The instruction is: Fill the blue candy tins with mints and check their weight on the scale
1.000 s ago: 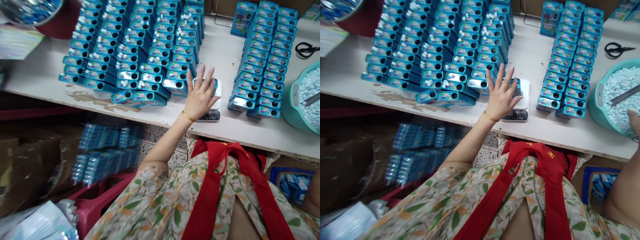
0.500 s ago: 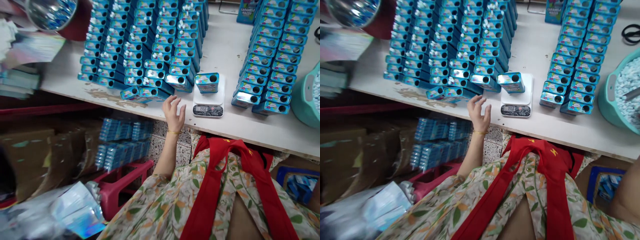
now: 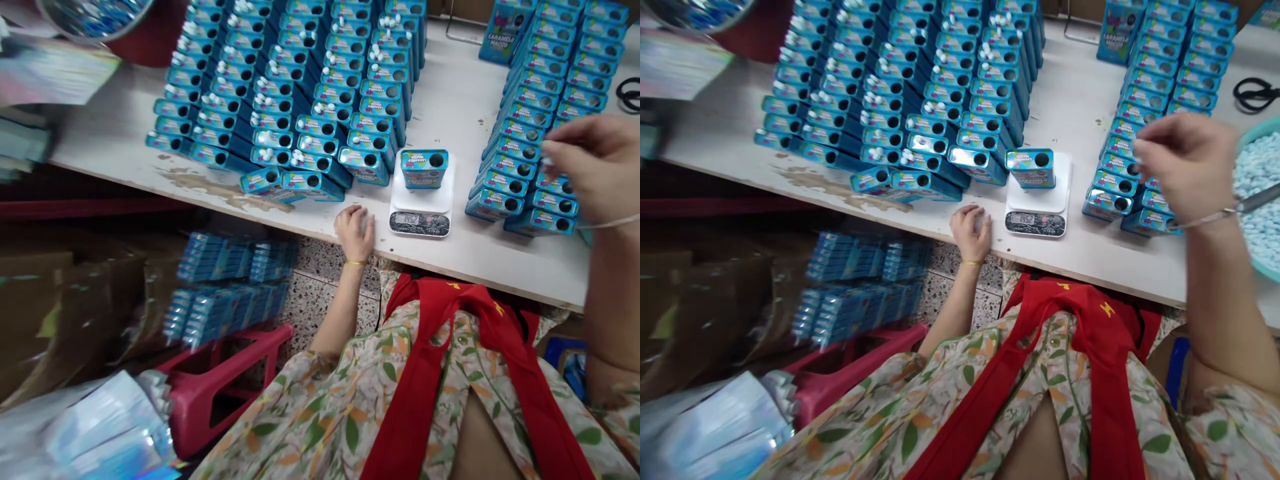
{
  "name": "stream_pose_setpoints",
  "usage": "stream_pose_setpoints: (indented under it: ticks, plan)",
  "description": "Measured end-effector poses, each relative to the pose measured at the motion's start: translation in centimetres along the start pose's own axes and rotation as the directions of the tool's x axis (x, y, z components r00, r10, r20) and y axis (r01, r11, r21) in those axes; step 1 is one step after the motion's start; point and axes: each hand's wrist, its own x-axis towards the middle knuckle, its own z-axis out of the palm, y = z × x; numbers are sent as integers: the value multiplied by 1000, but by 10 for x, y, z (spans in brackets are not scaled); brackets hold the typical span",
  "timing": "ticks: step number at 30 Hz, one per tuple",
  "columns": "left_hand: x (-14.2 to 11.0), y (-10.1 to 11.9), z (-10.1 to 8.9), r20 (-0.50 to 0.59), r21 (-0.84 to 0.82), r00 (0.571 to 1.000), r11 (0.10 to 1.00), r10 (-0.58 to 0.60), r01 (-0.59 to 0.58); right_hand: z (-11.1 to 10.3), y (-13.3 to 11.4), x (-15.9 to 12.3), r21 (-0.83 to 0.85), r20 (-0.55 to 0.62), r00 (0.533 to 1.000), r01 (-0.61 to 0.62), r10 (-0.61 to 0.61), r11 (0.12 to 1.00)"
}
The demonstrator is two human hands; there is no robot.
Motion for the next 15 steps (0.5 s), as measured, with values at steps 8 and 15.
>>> stream_pose_setpoints:
  ticks: [8, 15]
  plan:
    - [-2, 4, -1, -32, 4, 999, 1000, -16, 16, 85, -72, 47, -20, 361, 925, 139, -122, 990]
    - [-1, 5, -2, -37, 1, 999, 1000, -29, 29, 98, -78, 57, -115, 302, 938, 215, -172, 970]
